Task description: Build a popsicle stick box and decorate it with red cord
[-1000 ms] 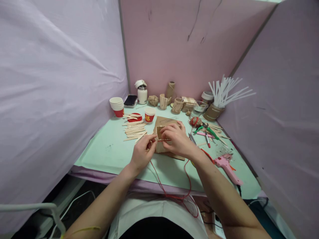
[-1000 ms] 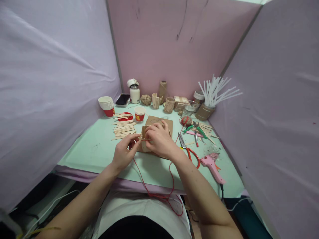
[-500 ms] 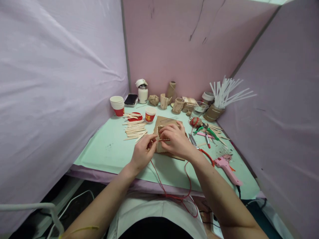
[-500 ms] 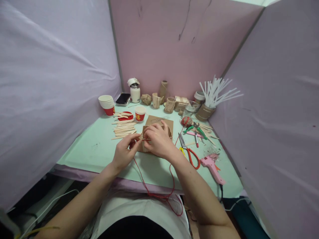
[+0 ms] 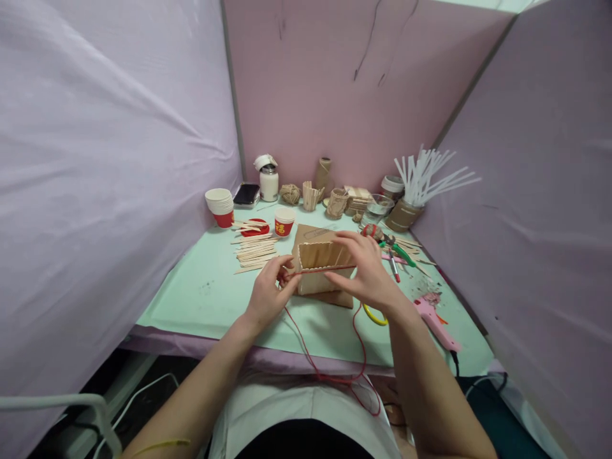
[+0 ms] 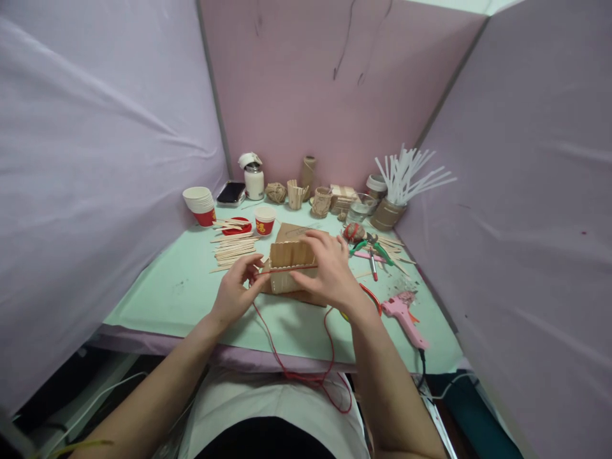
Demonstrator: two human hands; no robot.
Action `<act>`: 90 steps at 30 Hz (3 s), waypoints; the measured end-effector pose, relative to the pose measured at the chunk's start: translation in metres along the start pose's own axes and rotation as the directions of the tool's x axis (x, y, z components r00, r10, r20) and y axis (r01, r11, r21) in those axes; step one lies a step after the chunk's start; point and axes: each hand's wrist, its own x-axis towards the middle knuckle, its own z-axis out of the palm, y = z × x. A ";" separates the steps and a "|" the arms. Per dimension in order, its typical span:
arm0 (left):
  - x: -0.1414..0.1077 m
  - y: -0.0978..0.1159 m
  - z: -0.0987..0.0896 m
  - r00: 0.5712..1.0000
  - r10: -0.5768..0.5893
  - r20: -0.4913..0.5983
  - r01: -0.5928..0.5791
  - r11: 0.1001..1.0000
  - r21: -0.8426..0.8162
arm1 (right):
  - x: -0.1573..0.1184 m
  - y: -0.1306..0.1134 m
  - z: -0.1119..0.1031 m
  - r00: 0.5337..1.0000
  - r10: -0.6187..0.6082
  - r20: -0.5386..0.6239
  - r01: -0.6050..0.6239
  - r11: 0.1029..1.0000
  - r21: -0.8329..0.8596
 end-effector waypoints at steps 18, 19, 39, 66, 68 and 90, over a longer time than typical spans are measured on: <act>0.036 -0.016 0.009 0.872 -0.267 0.411 0.452 0.762 -0.463 | -0.036 0.036 0.034 0.917 0.354 0.186 -0.394 0.725 0.565; 0.036 -0.014 0.008 0.865 -0.283 0.415 0.472 0.738 -0.482 | -0.037 0.033 0.033 0.913 0.374 0.163 -0.400 0.743 0.536; 0.023 -0.010 0.020 0.818 -0.305 0.487 0.557 0.631 -0.540 | -0.024 0.036 0.055 0.745 0.663 0.081 -0.432 0.385 0.816; 0.050 -0.007 0.028 0.973 -0.050 0.226 0.161 0.848 -0.506 | -0.012 0.029 -0.001 0.997 0.011 -0.074 -0.002 0.993 0.115; 0.049 -0.014 0.030 0.971 -0.030 0.238 0.147 0.858 -0.492 | -0.014 0.034 0.005 0.999 -0.014 -0.042 0.017 0.998 0.062; 0.074 0.052 0.031 0.848 0.096 0.521 -0.348 0.842 0.412 | 0.003 0.041 -0.012 0.981 -0.101 0.166 0.138 0.964 -0.228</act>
